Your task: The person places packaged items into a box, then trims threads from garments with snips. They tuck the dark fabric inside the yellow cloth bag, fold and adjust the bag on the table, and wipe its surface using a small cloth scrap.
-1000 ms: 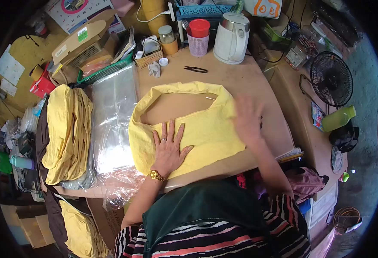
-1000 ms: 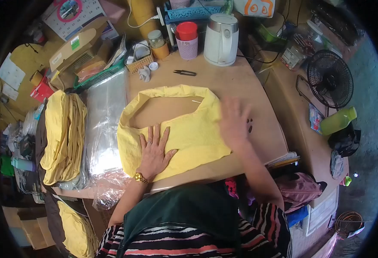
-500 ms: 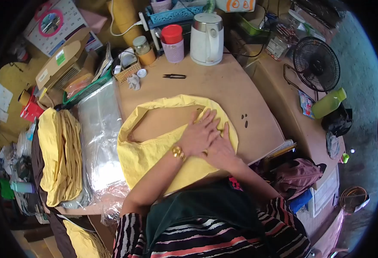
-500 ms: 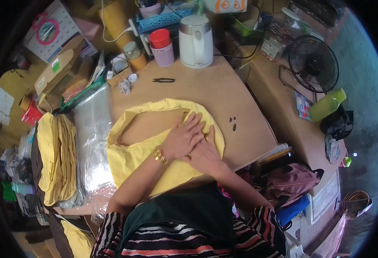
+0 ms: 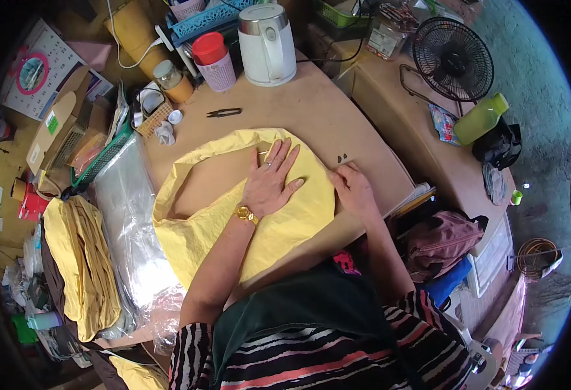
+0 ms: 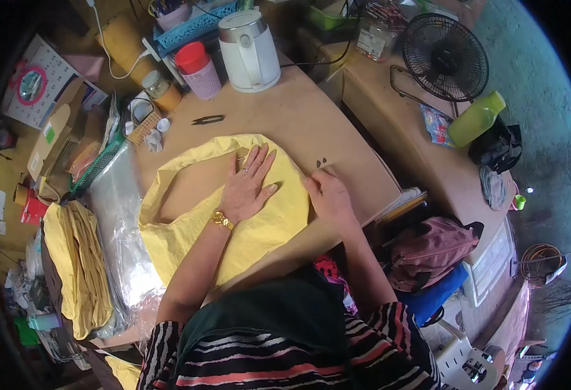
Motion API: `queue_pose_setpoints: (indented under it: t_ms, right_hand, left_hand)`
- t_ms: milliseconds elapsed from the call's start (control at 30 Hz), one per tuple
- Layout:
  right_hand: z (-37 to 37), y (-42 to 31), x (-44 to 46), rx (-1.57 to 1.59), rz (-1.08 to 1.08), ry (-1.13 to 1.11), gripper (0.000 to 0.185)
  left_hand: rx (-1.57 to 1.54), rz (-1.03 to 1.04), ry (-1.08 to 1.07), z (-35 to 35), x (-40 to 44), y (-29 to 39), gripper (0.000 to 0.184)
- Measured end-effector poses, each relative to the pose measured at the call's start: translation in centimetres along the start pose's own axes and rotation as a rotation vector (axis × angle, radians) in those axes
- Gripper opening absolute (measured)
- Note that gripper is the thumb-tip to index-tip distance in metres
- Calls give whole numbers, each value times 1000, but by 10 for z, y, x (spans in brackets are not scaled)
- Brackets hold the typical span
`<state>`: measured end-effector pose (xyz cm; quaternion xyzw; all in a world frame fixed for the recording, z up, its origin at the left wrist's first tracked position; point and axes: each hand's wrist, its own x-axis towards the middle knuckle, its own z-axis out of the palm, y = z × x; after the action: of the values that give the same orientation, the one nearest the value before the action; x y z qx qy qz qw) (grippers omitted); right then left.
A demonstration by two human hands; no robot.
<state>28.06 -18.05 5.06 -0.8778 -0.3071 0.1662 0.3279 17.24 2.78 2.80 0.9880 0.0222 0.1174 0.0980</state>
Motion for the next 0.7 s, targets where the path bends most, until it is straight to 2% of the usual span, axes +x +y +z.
queue_pose_setpoints:
  t_ms: [33, 100, 133, 200, 333, 400, 533, 600, 633, 700]
  right_hand:
    - [4, 10, 3, 0, -2, 6, 36]
    - [10, 22, 5, 501, -181, 60, 32]
    - [5, 18, 0, 502, -181, 62, 32]
    - [-10, 4, -13, 878, -67, -229, 41]
    - [8, -3, -5, 1007, -160, -138, 40]
    - [2, 4, -8, 578, 85, -217, 28]
    - [4, 26, -29, 623, 30, -153, 19]
    - [-17, 39, -33, 9, -71, 138, 17]
    - [-22, 19, -39, 7, -71, 133, 17]
    - [-22, -43, -51, -114, -433, 366, 19]
  left_hand:
    - [2, 4, 4, -2, 1, -1, 73]
    - [-99, 3, 3, -4, -2, -1, 77]
    - [-98, 4, 3, -5, -2, -1, 77]
    - [-143, 12, 15, -7, -3, 0, 78]
    - [-167, 25, 5, -8, -4, -4, 77]
    - [-124, 8, -25, -5, -5, -8, 75]
    - [32, -26, -30, -4, -6, -4, 73]
    - [150, -47, -70, -10, -6, 3, 69]
    - [148, -52, -71, -8, -6, 3, 69]
    - [163, -25, 20, -3, -5, 4, 64]
